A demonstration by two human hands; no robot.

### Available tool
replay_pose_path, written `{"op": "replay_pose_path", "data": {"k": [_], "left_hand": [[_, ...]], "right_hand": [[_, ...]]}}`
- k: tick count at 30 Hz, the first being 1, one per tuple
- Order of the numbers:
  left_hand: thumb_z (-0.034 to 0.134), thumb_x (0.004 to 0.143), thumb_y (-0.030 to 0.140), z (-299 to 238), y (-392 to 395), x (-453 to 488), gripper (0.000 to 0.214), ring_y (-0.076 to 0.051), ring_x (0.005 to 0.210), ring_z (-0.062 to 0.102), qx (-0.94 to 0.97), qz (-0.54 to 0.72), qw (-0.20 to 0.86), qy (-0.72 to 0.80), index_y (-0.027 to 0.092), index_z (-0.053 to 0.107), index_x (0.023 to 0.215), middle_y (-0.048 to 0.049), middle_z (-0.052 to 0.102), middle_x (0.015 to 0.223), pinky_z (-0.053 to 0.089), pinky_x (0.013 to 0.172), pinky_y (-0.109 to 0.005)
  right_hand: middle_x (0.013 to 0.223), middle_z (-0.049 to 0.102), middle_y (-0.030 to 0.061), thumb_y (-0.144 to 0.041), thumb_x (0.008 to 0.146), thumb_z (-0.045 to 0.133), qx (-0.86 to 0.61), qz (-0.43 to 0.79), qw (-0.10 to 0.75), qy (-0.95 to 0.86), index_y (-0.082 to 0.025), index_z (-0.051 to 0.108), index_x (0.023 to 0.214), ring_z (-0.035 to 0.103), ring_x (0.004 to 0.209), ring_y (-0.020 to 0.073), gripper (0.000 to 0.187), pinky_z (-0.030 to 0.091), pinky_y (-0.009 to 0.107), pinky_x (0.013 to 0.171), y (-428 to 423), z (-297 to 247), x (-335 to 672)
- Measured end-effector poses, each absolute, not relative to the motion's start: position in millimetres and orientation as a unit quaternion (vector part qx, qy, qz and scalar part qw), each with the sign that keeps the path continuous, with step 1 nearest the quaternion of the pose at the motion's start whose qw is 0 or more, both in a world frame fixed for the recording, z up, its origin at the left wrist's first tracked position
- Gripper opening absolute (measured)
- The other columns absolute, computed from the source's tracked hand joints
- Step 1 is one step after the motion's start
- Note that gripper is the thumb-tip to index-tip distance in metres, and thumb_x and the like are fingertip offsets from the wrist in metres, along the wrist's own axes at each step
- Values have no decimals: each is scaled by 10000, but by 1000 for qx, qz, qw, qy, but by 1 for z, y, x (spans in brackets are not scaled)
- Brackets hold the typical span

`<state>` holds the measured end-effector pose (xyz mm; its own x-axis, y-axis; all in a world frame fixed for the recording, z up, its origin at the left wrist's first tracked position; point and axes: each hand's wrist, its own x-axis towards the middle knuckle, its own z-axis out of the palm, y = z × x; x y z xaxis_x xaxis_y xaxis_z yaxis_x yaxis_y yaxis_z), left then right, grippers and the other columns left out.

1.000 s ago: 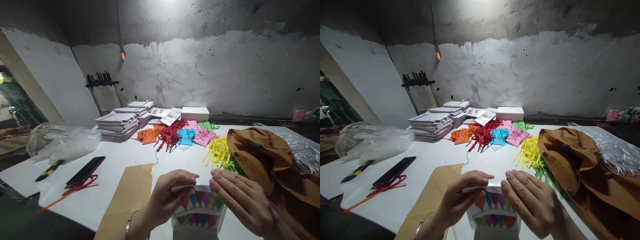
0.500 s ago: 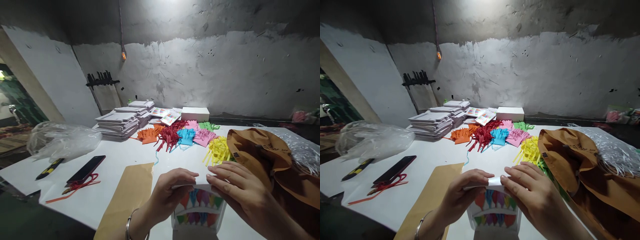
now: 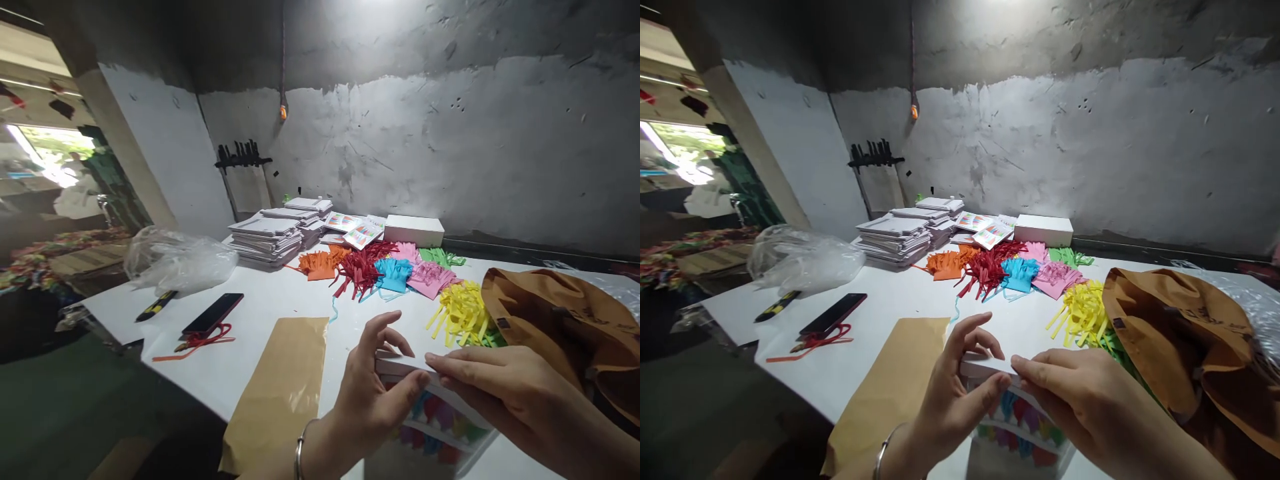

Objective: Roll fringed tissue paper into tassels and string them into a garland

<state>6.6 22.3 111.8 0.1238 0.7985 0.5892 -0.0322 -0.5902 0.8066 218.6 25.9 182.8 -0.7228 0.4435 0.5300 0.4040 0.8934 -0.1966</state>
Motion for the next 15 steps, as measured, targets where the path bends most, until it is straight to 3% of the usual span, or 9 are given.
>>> {"op": "replay_pose_path", "data": {"k": [3, 6, 12, 15], "left_hand": [[733, 889, 344, 111, 22, 7, 641, -62, 584, 501, 680, 604, 319, 267, 345, 379, 1424, -3, 658, 1000, 439, 568, -193], [735, 886, 345, 110, 20, 4, 688, -74, 608, 541, 685, 612, 293, 266, 344, 345, 1453, -17, 692, 1043, 498, 672, -239], [708, 899, 414, 109, 14, -1, 815, -227, 1030, 661, 691, 590, 359, 214, 367, 208, 1541, -117, 522, 1366, 558, 883, -377], [687, 915, 436, 107, 13, 0, 816, -236, 1048, 648, 685, 593, 382, 180, 375, 179, 1551, -121, 511, 1358, 564, 872, -379]], "right_hand": [[908, 745, 2, -158, 1026, 470, -227, 49, 291, -928, -305, 559, 1377, 756, 878, 137, 391, 586, 163, 715, 26, 180, 221], [935, 746, 7, -143, 1003, 511, -225, 67, 279, -931, -326, 533, 1419, 755, 893, 147, 455, 590, 169, 720, 29, 179, 223], [930, 756, 41, -203, 992, 557, -202, 84, 271, -937, -298, 595, 1392, 739, 722, 146, 414, 572, 170, 594, 35, 183, 224], [904, 755, 37, -248, 999, 561, -199, 55, 276, -939, -299, 633, 1351, 721, 673, 139, 362, 553, 168, 547, 33, 183, 220]]}}
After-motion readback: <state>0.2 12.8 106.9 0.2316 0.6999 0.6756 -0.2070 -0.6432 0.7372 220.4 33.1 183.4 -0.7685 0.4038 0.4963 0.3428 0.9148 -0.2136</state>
